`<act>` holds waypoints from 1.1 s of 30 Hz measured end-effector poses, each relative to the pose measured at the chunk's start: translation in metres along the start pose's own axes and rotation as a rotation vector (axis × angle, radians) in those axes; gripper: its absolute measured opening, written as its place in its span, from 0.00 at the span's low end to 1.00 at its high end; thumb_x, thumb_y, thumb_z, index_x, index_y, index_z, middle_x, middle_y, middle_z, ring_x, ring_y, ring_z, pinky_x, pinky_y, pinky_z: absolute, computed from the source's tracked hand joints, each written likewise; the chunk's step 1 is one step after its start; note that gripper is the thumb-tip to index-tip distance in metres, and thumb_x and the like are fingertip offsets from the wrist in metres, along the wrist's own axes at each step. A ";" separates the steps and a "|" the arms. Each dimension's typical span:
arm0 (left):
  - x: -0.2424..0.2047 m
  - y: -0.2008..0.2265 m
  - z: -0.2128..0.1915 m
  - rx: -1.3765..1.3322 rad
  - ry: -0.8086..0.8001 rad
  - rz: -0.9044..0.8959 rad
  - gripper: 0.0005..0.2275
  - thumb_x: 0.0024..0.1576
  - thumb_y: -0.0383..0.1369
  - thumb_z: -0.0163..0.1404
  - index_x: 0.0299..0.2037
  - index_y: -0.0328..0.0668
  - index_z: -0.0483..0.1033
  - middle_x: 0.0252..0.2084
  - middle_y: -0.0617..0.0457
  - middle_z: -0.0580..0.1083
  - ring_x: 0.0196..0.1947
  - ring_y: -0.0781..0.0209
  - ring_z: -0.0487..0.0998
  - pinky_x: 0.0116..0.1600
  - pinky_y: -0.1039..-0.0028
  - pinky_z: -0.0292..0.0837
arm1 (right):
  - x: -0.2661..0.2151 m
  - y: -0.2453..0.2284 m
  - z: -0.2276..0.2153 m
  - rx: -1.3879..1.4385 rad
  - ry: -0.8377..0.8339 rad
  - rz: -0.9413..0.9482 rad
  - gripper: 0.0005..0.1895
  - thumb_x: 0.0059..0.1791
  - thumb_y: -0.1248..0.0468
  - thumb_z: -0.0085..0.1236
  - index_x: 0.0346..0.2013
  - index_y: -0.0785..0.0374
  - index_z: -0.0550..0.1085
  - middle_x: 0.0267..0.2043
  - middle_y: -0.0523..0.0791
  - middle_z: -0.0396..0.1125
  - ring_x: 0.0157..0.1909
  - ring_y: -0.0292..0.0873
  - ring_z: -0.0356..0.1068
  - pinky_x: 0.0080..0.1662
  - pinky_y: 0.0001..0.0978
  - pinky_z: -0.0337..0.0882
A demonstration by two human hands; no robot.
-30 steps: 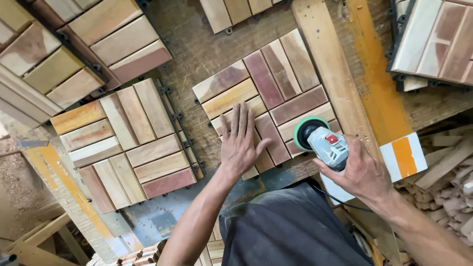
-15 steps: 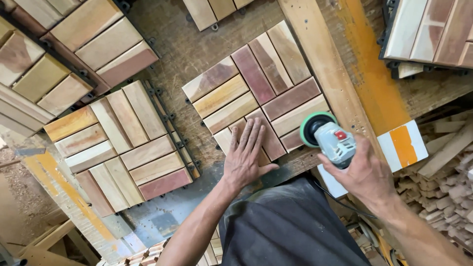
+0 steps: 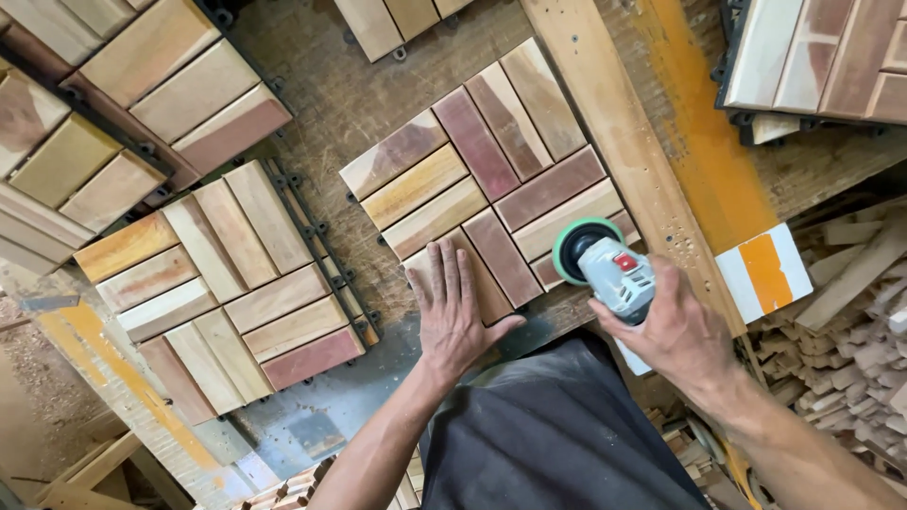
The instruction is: Sanding the surface of interlocking wooden floor tiles using a handheld orbital sander in a workshop.
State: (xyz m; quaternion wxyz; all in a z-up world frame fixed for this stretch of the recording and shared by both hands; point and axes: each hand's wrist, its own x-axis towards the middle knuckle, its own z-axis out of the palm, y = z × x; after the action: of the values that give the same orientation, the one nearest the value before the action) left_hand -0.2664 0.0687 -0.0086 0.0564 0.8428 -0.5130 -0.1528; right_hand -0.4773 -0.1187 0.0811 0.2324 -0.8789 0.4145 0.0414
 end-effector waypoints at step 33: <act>0.021 0.004 0.000 -0.183 0.161 -0.008 0.59 0.46 0.74 0.44 0.75 0.26 0.45 0.78 0.30 0.43 0.79 0.36 0.39 0.78 0.44 0.28 | 0.036 -0.057 -0.004 0.040 0.056 -0.087 0.38 0.46 0.47 0.66 0.59 0.71 0.63 0.31 0.58 0.68 0.26 0.59 0.75 0.23 0.46 0.76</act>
State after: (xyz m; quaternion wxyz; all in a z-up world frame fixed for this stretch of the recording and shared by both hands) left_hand -0.2610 0.0485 -0.0120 0.1735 0.8456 -0.4875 -0.1312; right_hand -0.4117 -0.1150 0.0962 0.2397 -0.8922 0.3828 -0.0015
